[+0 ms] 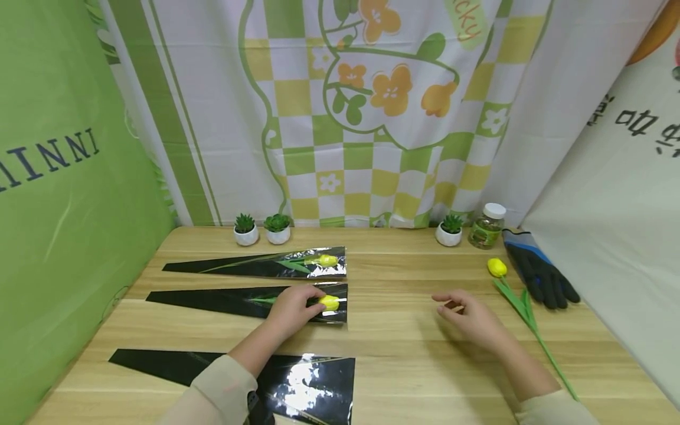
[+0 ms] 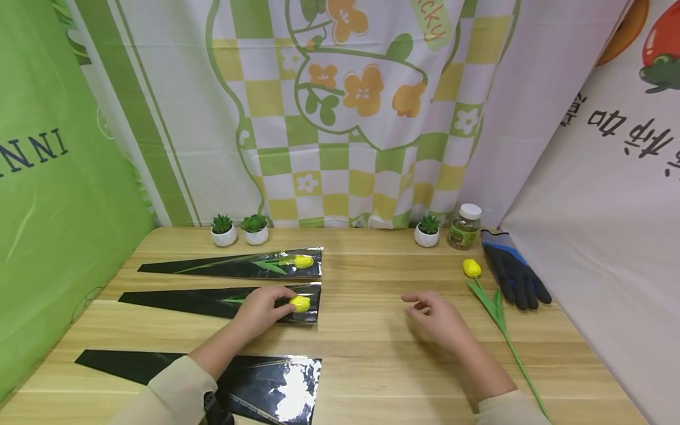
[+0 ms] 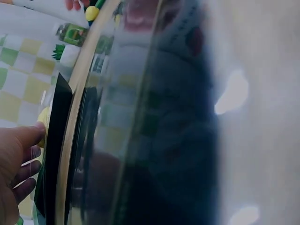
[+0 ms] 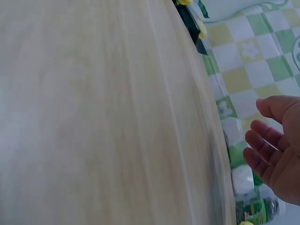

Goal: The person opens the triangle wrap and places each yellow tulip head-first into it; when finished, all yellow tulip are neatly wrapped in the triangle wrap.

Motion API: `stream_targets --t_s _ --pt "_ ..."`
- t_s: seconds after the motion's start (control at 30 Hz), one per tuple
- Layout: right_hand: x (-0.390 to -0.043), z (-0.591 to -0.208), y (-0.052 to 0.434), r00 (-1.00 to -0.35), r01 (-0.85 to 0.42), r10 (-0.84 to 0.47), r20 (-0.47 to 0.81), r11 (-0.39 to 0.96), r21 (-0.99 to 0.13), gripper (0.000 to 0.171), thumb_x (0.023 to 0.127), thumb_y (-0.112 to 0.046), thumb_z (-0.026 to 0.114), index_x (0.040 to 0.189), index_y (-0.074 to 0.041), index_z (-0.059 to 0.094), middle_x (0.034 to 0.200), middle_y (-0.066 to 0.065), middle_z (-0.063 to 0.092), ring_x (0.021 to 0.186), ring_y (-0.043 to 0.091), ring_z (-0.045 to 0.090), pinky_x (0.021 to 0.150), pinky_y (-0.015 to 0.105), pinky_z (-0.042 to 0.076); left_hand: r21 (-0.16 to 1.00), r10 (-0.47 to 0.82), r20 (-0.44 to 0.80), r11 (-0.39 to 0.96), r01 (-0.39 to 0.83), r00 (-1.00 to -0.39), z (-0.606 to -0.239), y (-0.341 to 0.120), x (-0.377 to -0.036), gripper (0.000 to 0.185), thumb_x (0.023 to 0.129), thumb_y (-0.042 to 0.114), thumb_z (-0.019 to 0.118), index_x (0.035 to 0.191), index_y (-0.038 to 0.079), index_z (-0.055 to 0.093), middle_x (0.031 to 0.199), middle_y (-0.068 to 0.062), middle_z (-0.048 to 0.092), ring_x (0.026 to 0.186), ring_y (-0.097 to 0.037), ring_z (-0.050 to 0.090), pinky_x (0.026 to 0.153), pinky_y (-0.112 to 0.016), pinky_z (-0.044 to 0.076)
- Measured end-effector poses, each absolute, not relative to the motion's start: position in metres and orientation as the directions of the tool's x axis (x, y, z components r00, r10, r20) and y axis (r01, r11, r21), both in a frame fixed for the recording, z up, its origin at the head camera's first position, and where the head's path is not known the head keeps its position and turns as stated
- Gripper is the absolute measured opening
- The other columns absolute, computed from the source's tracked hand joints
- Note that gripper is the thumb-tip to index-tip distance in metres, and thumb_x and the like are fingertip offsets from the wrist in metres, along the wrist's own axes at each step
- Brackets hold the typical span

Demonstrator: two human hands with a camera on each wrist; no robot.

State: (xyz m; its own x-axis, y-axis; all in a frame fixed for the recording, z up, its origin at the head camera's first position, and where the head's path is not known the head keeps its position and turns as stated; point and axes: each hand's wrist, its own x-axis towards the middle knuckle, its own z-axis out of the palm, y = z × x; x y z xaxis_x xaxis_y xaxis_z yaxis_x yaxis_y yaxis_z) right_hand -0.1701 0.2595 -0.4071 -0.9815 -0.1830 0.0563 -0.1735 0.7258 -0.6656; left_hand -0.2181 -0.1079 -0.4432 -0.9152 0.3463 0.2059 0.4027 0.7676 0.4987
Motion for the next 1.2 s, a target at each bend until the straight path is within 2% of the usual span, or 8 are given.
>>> stream_targets --t_s 0.23,0.47,0.57,0.7,0.8,0.9,1.03,1.2 --pt "-0.155 -0.401 0.29 -0.988 -0.141 -0.145 0.045 0.762 -0.633 0.032 0.098 -0.021 0.06 0.126 -0.005 0.064 0.124 0.016 0.065 0.101 0.023 0.064 0.078 0.03 0.054 0.486 0.33 0.161 0.794 0.366 -0.93 -0.439 -0.106 -0.229 0.024 0.088 0.024 0.073 0.109 0.013 0.074 0.116 -0.005 0.072 0.114 -0.026 0.064 0.099 -0.043 0.052" --pt "-0.145 -0.399 0.315 -0.992 -0.123 -0.1 0.072 0.784 -0.608 0.033 0.098 -0.022 0.061 0.125 -0.004 0.064 0.119 0.016 0.066 0.09 -0.003 0.058 0.072 0.021 0.053 0.493 0.301 0.141 0.805 0.331 -0.943 -0.436 -0.106 -0.241 0.026 0.089 0.025 0.072 0.112 0.014 0.073 0.119 -0.005 0.07 0.115 -0.025 0.064 0.099 -0.043 0.052" --pt "-0.142 -0.399 0.325 -0.993 -0.121 -0.091 0.08 0.79 -0.601 0.033 0.098 -0.021 0.061 0.124 -0.002 0.064 0.116 0.017 0.067 0.086 -0.01 0.055 0.071 0.02 0.053 0.486 0.293 0.132 0.814 0.319 -0.947 -0.436 -0.107 -0.247 0.027 0.09 0.026 0.071 0.114 0.014 0.073 0.12 -0.005 0.07 0.116 -0.025 0.063 0.1 -0.042 0.052" --pt "-0.139 -0.401 0.336 -0.994 -0.111 -0.077 0.083 0.799 -0.591 0.033 0.098 -0.019 0.061 0.123 0.001 0.064 0.114 0.02 0.068 0.083 -0.011 0.055 0.069 0.02 0.052 0.469 0.291 0.139 0.822 0.321 -0.947 -0.437 -0.107 -0.254 0.028 0.09 0.026 0.071 0.115 0.013 0.072 0.121 -0.005 0.07 0.117 -0.025 0.063 0.101 -0.042 0.051" --pt "-0.137 -0.402 0.344 -0.996 -0.087 -0.057 0.071 0.816 -0.571 0.034 0.098 -0.021 0.06 0.124 0.001 0.064 0.117 0.021 0.067 0.085 -0.003 0.058 0.068 0.022 0.052 0.471 0.291 0.144 0.821 0.324 -0.946 -0.436 -0.106 -0.258 0.028 0.09 0.026 0.071 0.115 0.013 0.072 0.121 -0.006 0.07 0.117 -0.026 0.063 0.102 -0.042 0.05" --pt "-0.135 -0.402 0.35 -0.998 -0.062 -0.036 0.06 0.842 -0.535 0.035 0.098 -0.024 0.06 0.124 -0.001 0.064 0.115 0.021 0.068 0.09 0.013 0.063 0.07 0.028 0.052 0.476 0.289 0.144 0.818 0.323 -0.946 -0.435 -0.106 -0.262 0.028 0.091 0.026 0.071 0.116 0.013 0.072 0.121 -0.006 0.07 0.118 -0.026 0.062 0.102 -0.042 0.05" --pt "-0.135 -0.404 0.361 -0.999 -0.045 -0.023 0.049 0.867 -0.496 0.037 0.098 -0.025 0.06 0.124 0.001 0.064 0.111 0.023 0.069 0.096 0.035 0.065 0.075 0.044 0.054 0.49 0.28 0.138 0.814 0.311 -0.95 -0.435 -0.107 -0.266 0.028 0.091 0.026 0.07 0.116 0.013 0.072 0.121 -0.006 0.069 0.118 -0.026 0.062 0.101 -0.043 0.051" --pt "-0.134 -0.404 0.377 -1.0 0.0 -0.01 -0.018 0.877 -0.481 0.045 0.098 -0.028 0.061 0.127 0.007 0.058 0.116 0.031 0.064 0.099 0.042 0.063 0.077 0.053 0.054 0.496 0.271 0.145 0.812 0.307 -0.952 -0.435 -0.106 -0.272 0.028 0.091 0.025 0.07 0.116 0.013 0.072 0.121 -0.006 0.07 0.117 -0.025 0.063 0.1 -0.043 0.052"
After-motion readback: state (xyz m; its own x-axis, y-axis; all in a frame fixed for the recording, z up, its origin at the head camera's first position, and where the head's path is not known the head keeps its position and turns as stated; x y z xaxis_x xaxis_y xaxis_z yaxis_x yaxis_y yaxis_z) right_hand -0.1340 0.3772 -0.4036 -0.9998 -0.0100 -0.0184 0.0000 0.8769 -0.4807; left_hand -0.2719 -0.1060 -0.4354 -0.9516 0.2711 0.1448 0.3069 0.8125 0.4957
